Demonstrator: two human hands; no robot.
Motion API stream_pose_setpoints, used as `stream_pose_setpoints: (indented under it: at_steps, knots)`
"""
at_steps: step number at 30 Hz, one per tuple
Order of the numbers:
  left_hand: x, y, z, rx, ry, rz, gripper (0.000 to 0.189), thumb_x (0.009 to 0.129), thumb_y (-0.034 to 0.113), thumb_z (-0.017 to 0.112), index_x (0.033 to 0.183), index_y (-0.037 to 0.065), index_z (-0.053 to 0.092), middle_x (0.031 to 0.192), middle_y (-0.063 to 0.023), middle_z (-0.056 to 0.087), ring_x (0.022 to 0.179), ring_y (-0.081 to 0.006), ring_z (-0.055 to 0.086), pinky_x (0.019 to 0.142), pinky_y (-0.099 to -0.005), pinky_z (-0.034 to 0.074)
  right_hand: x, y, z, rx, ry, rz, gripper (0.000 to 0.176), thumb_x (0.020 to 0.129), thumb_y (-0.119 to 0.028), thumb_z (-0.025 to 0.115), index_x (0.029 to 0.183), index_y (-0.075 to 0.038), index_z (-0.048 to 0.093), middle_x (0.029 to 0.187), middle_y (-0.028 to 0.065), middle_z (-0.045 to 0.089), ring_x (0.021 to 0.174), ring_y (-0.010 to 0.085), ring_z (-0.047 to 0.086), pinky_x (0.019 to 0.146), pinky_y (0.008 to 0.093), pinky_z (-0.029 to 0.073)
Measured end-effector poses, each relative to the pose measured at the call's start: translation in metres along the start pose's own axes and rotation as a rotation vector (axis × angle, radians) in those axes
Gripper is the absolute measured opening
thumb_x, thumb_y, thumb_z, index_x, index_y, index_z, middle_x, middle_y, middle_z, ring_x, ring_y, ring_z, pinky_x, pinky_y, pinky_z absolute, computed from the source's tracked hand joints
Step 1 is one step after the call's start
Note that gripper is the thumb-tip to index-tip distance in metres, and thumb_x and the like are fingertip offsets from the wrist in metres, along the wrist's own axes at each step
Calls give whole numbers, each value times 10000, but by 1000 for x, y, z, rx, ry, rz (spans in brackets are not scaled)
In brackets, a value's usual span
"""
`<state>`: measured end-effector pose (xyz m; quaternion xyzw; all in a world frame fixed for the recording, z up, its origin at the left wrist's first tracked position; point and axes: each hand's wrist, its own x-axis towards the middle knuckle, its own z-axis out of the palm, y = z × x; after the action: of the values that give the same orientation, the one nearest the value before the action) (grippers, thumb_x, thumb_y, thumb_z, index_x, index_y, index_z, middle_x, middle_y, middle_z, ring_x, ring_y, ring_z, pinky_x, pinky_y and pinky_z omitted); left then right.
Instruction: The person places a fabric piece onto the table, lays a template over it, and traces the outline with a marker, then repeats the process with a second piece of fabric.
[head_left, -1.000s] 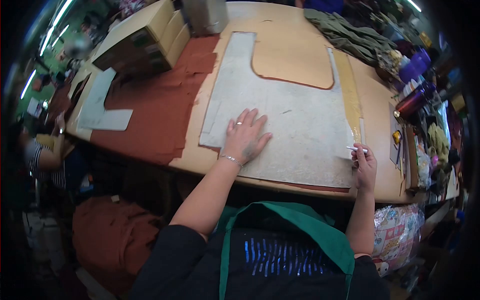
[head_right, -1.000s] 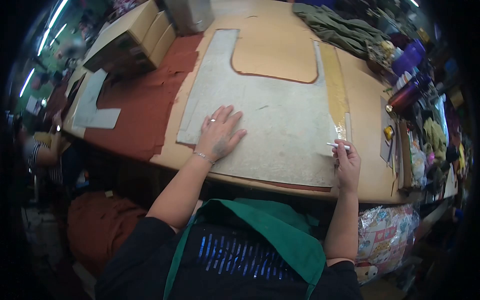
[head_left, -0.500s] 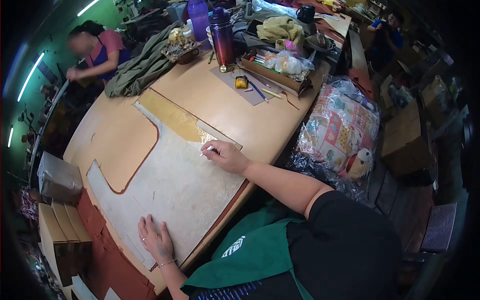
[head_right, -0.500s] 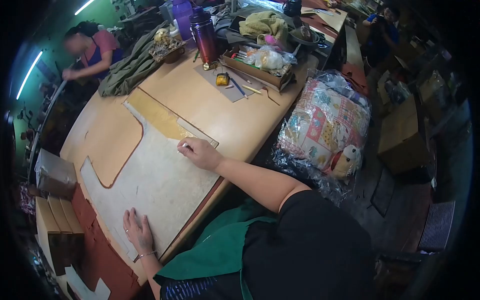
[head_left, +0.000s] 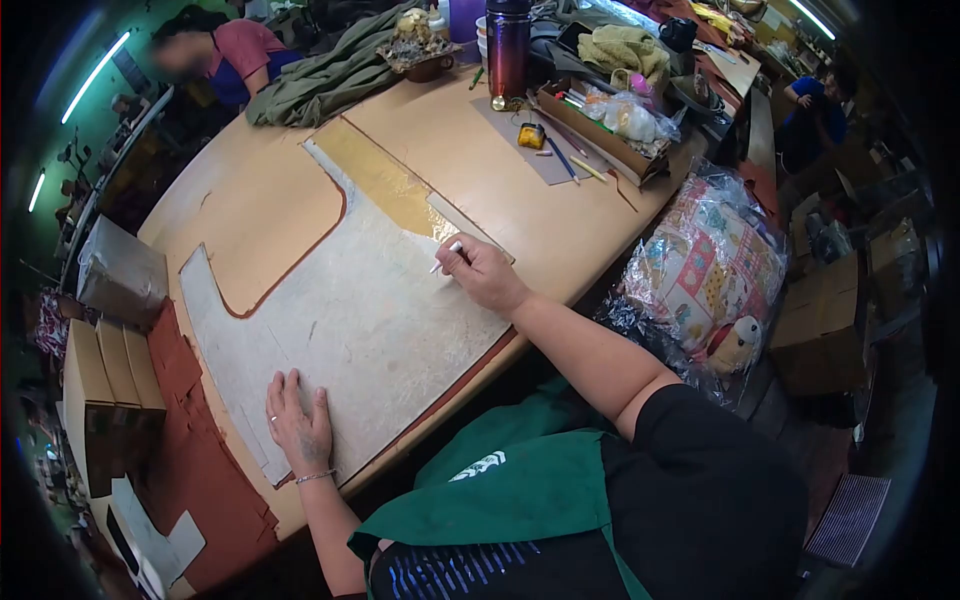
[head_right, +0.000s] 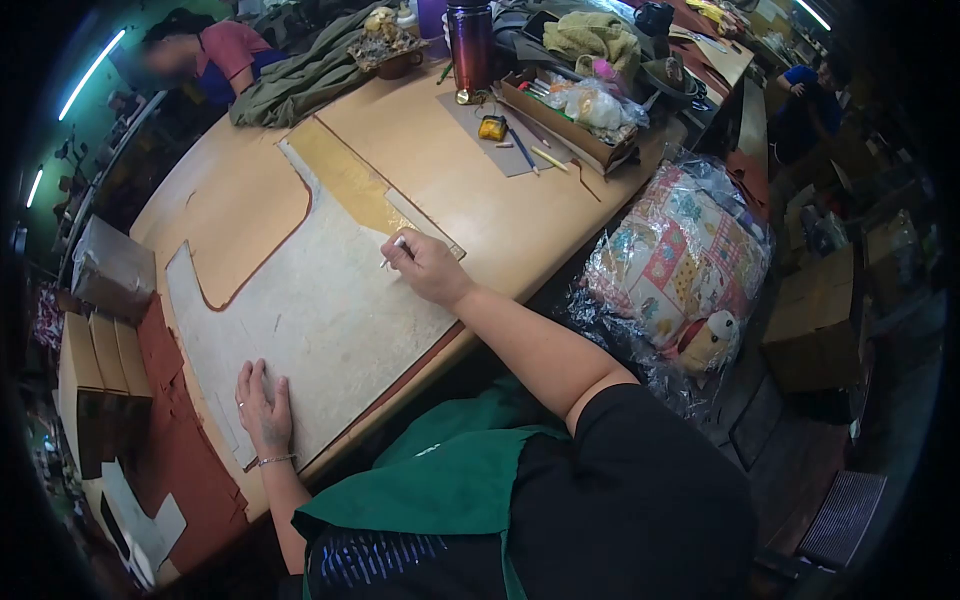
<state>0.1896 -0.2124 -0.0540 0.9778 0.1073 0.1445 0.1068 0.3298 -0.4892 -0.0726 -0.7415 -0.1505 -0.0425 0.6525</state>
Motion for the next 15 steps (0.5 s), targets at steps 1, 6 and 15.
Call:
stream_pose_setpoints:
  at_steps: [1, 6, 15]
  knots:
    - [0, -1, 1, -46, 14, 0, 397, 805, 264, 547, 1132, 43, 506, 1209, -157, 446, 1135, -308, 392, 943, -401, 305, 1, 1, -1, -5, -5, 20, 250, 872, -252, 508, 780, -22, 539, 627, 39, 525, 586, 104, 467, 555, 247, 399]
    - [9, -39, 8, -485, 33, -61, 330, 768, 197, 593, 1041, 16, 551, 1083, -157, 517, 1042, -305, 450, 884, -381, 354, 2, 5, -2, 12, 18, 40, 285, 870, -290, 511, 758, -29, 532, 625, 29, 516, 595, 95, 459, 565, 250, 397]
    - [40, -64, -25, -17, -40, -32, 241, 771, 259, 592, 900, 55, 599, 938, -142, 558, 915, -324, 510, 771, -388, 428, 5, 10, -6, 200, -2, 66, 184, 894, -213, 482, 865, -46, 552, 689, -20, 494, 642, 39, 452, 587, 168, 381]
